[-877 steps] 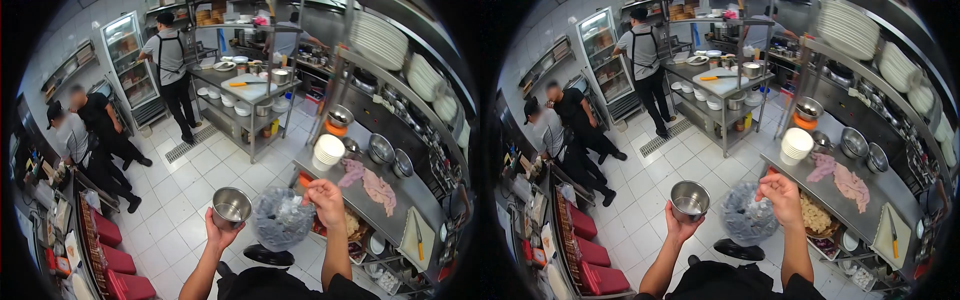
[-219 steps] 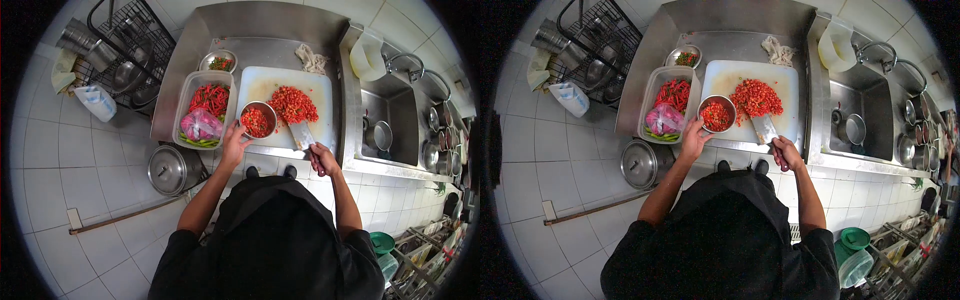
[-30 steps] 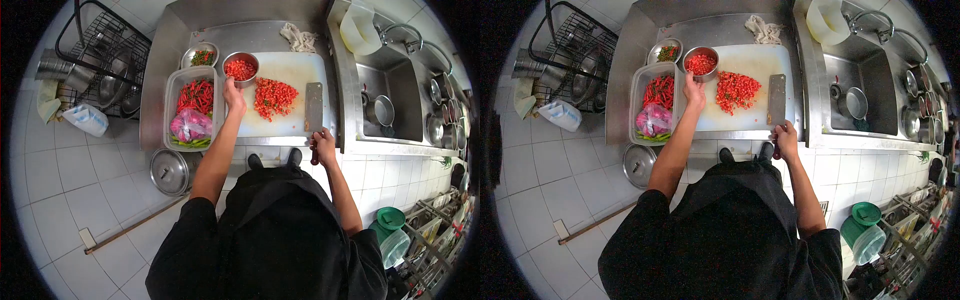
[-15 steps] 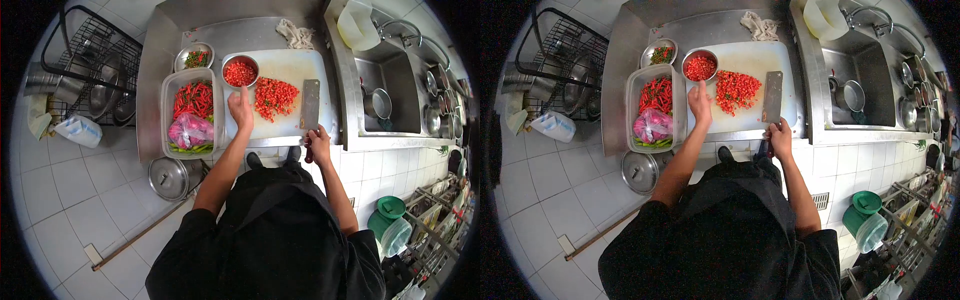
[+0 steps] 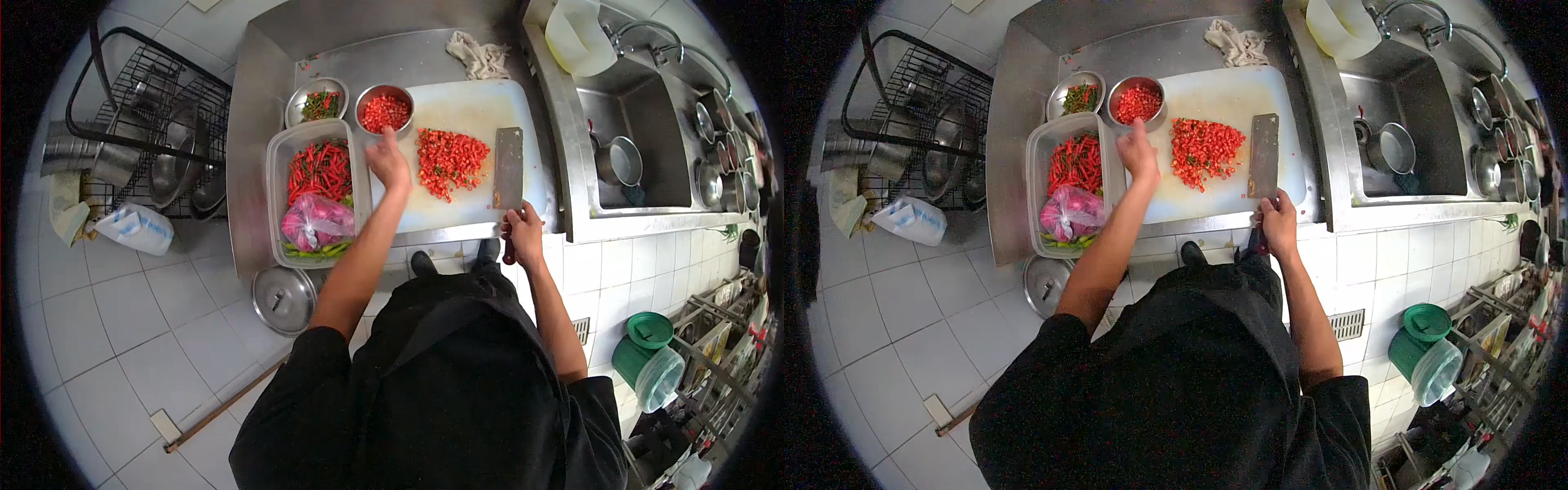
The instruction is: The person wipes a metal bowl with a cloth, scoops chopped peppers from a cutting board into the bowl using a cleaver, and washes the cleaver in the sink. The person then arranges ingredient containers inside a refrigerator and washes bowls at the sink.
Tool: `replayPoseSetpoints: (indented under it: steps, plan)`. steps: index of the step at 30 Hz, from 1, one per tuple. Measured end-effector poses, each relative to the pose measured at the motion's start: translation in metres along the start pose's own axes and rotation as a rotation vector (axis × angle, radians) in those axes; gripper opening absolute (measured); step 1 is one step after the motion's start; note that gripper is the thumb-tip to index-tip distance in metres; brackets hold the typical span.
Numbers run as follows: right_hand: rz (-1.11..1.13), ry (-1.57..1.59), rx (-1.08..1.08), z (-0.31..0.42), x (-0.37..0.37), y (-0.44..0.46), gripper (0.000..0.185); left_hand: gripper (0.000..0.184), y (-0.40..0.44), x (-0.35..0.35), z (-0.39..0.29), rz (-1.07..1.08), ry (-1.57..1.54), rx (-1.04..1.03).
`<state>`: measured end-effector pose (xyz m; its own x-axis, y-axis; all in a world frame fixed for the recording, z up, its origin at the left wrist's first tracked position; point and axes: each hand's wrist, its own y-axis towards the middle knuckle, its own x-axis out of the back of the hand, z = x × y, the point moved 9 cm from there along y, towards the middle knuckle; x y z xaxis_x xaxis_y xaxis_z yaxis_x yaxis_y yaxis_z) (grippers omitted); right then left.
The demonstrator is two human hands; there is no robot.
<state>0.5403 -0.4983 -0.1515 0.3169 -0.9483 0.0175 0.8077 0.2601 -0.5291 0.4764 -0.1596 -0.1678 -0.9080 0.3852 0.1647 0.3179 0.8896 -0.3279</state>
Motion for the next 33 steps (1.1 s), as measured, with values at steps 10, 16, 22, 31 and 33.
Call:
replayPoseSetpoints:
  steps: [10,16,22,31,33]
  plan:
    - [0.033,-0.049,-0.002,0.001,-0.011,0.002,0.028,0.044,-0.065,-0.073,-0.053,0.151,0.526,-0.965]
    - [0.064,-0.085,0.030,0.000,-0.033,0.001,0.027,0.048,-0.078,-0.100,-0.048,0.314,0.364,-0.818]
    - [0.104,-0.082,-0.024,0.010,-0.044,0.001,0.028,0.050,-0.082,-0.113,-0.050,0.290,0.340,-0.731]
    - [0.199,0.034,-0.099,0.013,-0.050,0.005,0.023,0.037,-0.086,-0.119,-0.055,0.229,0.209,-0.665]
    - [0.215,0.019,-0.107,0.020,-0.047,0.005,0.021,0.034,-0.085,-0.119,-0.052,0.218,0.145,-0.637]
